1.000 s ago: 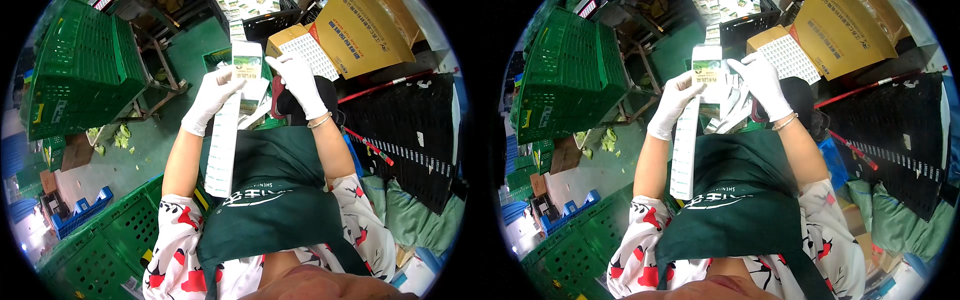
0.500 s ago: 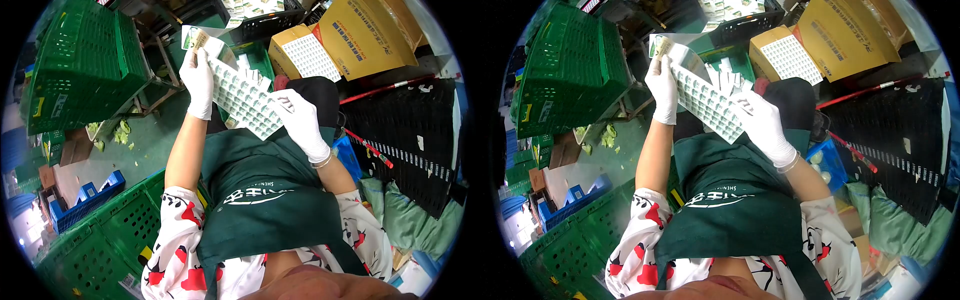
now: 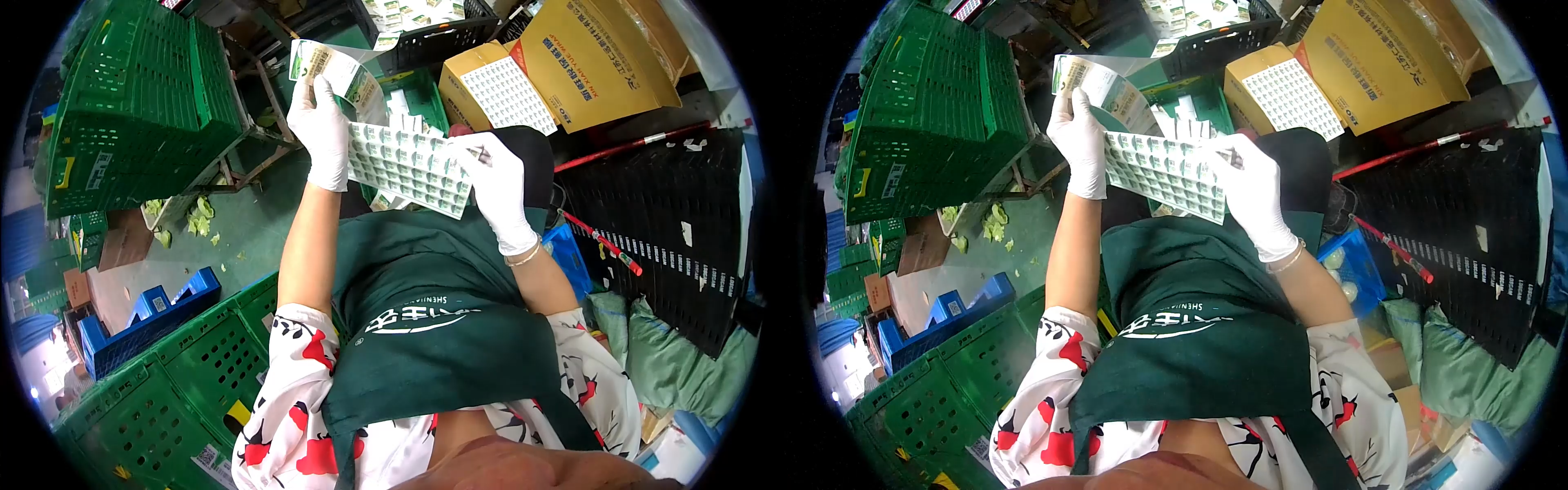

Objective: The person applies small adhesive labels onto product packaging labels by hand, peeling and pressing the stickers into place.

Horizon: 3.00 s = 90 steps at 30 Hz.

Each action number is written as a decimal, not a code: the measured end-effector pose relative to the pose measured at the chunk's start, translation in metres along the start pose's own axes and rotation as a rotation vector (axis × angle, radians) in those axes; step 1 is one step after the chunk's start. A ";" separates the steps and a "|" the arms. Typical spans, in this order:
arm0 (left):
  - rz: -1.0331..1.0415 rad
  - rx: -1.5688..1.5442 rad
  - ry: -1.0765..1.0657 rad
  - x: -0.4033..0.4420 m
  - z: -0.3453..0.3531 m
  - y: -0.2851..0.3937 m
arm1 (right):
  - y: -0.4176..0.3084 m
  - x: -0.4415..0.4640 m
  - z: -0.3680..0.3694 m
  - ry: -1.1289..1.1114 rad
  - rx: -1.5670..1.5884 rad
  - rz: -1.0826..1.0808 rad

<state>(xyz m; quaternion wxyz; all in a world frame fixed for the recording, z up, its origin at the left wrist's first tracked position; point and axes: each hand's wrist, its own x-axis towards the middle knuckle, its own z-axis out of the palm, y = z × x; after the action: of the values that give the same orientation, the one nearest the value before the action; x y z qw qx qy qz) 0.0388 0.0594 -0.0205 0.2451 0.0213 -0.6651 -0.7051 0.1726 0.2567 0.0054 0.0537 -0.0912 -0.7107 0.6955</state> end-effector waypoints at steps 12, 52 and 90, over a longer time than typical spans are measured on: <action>0.172 0.240 0.003 0.007 -0.003 0.016 | -0.013 0.026 -0.016 -0.064 -0.545 -0.319; -0.719 -0.192 -0.790 -0.019 -0.021 0.001 | 0.015 0.056 -0.020 -0.481 -0.054 0.040; -0.603 -0.040 -0.995 -0.036 -0.016 0.002 | 0.003 0.065 0.016 0.078 -0.567 -0.286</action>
<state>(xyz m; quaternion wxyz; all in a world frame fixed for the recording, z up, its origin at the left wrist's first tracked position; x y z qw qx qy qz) 0.0766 0.0580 -0.0308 -0.3080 -0.1286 -0.6515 -0.6813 0.1060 0.2542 -0.0012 0.1505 -0.0282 -0.8793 0.4510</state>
